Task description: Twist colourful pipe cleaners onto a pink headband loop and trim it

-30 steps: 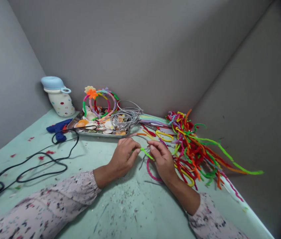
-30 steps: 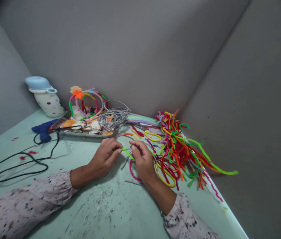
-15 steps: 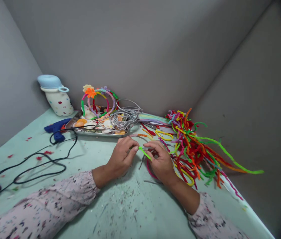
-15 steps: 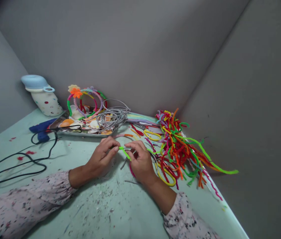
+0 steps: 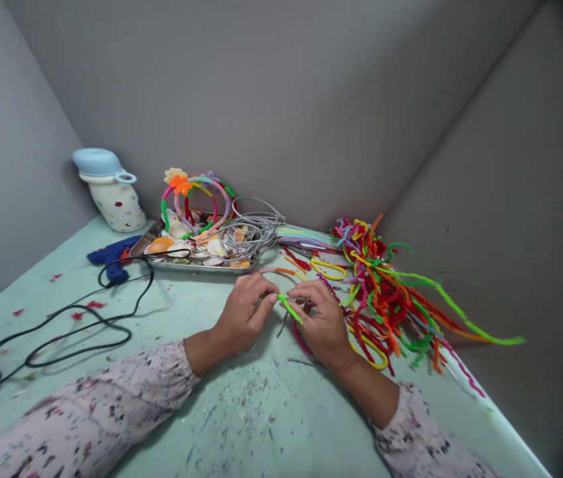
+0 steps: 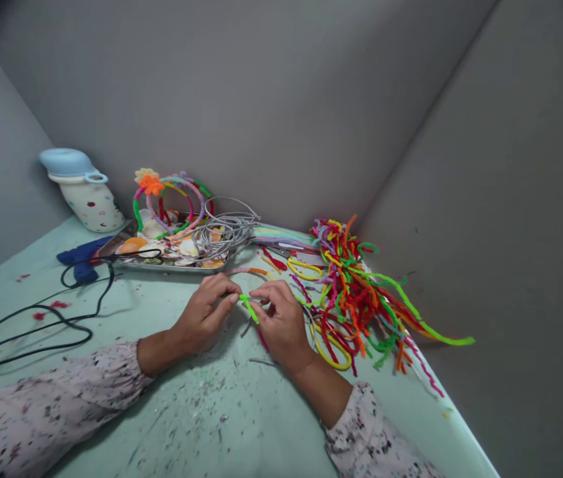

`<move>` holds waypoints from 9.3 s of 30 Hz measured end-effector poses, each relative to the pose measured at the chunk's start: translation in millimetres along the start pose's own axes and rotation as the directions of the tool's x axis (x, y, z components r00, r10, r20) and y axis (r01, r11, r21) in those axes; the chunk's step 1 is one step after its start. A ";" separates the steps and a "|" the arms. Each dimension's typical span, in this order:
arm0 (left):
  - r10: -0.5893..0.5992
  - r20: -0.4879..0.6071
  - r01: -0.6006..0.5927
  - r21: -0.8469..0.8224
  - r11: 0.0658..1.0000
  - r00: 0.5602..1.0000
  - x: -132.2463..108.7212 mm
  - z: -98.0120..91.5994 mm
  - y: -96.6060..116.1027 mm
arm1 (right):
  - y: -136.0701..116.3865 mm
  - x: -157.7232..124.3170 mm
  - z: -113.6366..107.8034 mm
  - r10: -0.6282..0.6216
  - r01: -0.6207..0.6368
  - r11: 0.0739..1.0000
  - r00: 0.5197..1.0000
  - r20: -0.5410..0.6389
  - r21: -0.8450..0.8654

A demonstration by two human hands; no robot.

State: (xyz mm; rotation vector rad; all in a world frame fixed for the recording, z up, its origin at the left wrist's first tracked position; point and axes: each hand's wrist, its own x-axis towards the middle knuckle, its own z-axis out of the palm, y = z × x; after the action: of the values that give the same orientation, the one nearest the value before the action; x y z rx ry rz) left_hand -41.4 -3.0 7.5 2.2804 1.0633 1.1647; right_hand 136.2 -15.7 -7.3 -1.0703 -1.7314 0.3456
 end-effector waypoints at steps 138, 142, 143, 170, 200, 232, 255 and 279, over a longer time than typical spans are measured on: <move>-0.008 -0.017 0.008 0.051 0.999 1.000 1.5 1.5 3.2 | -7.5 -2.5 3.5 0.150 -0.145 0.983 0.988 -0.037 0.116; -0.007 -0.014 0.007 0.044 0.999 1.000 1.5 1.6 2.7 | -13.0 -1.5 1.5 0.063 -0.064 0.998 0.998 0.021 0.030; -0.006 -0.015 0.007 0.044 0.999 1.000 1.6 1.5 2.7 | -13.2 -1.3 1.1 0.058 -0.058 0.998 0.998 0.022 0.021; 0.000 -0.014 0.001 0.052 0.999 1.000 -0.2 2.8 2.1 | -8.7 0.1 2.0 0.111 -0.111 0.994 0.994 0.014 0.001; 0.039 -0.010 -0.038 0.078 0.996 0.999 0.1 2.6 3.1 | -11.0 1.7 -1.5 0.206 -0.215 0.973 0.974 0.098 0.086; 0.065 -0.003 -0.064 0.100 0.993 0.998 0.7 3.4 4.3 | -9.9 4.0 -1.9 0.342 -0.375 0.912 0.919 0.194 0.169; 0.076 -0.001 -0.076 0.101 0.992 0.997 1.4 3.7 3.8 | -9.9 5.6 -0.7 0.322 -0.372 0.901 0.918 0.230 0.224; 0.085 0.017 -0.087 0.102 0.991 0.996 1.8 2.7 3.9 | -7.1 1.4 1.7 0.341 -0.400 0.885 0.906 0.252 0.240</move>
State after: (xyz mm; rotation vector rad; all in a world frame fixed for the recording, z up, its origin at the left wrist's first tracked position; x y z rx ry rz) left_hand -36.8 -4.1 9.3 2.4315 1.0526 1.1521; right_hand 131.1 -18.2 -2.5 -1.1804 -1.5788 0.9512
